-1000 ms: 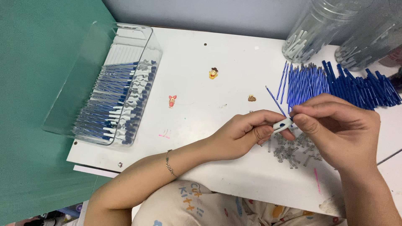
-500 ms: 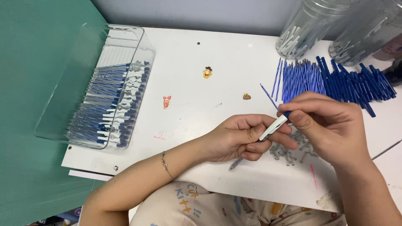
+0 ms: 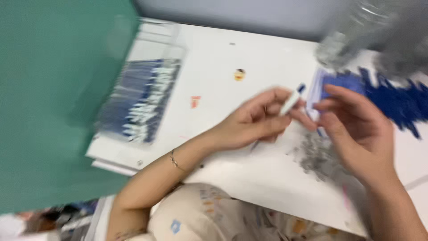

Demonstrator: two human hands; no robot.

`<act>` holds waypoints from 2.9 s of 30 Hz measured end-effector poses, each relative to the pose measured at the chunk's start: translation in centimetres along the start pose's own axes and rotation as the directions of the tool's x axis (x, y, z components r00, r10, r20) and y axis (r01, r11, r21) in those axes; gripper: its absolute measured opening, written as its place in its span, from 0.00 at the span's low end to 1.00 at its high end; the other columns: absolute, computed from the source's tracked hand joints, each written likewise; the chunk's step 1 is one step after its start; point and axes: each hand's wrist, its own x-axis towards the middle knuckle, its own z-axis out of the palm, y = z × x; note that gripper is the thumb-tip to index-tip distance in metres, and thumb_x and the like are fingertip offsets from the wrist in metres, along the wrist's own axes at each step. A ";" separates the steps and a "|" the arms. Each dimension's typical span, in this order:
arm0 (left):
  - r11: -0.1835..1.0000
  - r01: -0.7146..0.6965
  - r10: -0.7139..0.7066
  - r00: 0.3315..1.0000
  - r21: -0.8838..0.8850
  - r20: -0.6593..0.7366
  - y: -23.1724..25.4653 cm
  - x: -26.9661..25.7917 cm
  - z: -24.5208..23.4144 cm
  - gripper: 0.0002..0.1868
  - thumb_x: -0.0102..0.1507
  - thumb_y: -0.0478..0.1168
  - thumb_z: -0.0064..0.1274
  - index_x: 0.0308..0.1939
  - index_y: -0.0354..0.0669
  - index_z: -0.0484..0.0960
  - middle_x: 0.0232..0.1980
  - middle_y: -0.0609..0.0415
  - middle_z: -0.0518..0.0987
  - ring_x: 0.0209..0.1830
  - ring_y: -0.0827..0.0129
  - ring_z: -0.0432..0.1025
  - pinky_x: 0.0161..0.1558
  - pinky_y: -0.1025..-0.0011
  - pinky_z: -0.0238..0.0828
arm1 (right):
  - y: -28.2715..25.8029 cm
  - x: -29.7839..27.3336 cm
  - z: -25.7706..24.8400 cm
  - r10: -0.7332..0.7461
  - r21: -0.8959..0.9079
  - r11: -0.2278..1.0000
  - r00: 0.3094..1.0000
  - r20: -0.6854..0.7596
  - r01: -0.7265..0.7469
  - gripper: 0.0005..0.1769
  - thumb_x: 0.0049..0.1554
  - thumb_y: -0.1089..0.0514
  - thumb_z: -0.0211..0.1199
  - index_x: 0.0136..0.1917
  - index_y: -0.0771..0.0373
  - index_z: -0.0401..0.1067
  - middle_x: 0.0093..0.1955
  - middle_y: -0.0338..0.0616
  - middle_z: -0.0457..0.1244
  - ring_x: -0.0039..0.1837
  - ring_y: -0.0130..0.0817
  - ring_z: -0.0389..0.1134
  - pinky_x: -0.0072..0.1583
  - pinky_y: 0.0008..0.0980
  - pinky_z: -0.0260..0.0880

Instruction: The person assembles ballpoint pens by hand, inserting blue ink refills and springs into pen barrels, then testing the click mechanism and placing the finished pens into a clear plastic container.

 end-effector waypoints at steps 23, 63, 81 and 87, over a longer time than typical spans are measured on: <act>-0.305 0.658 -0.216 0.657 0.689 -0.722 9.1 -16.6 -19.4 0.22 0.62 0.32 0.56 0.61 0.49 0.78 0.59 0.51 0.79 0.58 0.56 0.74 0.54 0.58 0.72 | 1.7 1.3 -0.7 -0.602 -0.578 0.493 0.735 0.313 0.650 0.13 0.63 0.60 0.60 0.61 0.56 0.75 0.47 0.38 0.67 0.48 0.37 0.69 0.55 0.38 0.56; 0.272 0.291 0.427 0.818 0.917 -0.386 5.1 20.3 0.1 0.21 0.59 0.51 0.47 0.48 0.39 0.71 0.50 0.45 0.76 0.53 0.48 0.72 0.50 0.55 0.67 | 2.6 2.4 -2.5 -0.669 -0.762 0.541 0.731 -0.134 0.356 0.51 0.57 0.42 0.77 0.75 0.71 0.51 0.70 0.62 0.55 0.70 0.58 0.57 0.72 0.56 0.57; 0.856 -0.008 0.342 0.759 0.517 -0.554 -0.2 5.3 0.9 0.16 0.73 0.50 0.37 0.55 0.51 0.77 0.59 0.61 0.77 0.61 0.74 0.69 0.59 0.71 0.64 | 1.6 2.7 -2.6 -0.613 -0.589 0.693 0.770 -0.178 0.415 0.45 0.44 0.62 0.80 0.71 0.74 0.65 0.69 0.62 0.53 0.71 0.57 0.60 0.73 0.50 0.62; 0.823 -0.129 0.384 0.844 0.552 -0.375 0.9 4.6 -0.6 0.22 0.66 0.32 0.56 0.62 0.50 0.70 0.59 0.54 0.75 0.62 0.72 0.71 0.57 0.74 0.72 | 1.4 2.9 -3.3 -0.683 -0.619 0.624 0.718 -0.136 0.477 0.41 0.48 0.63 0.80 0.70 0.73 0.65 0.70 0.62 0.53 0.71 0.59 0.61 0.73 0.53 0.64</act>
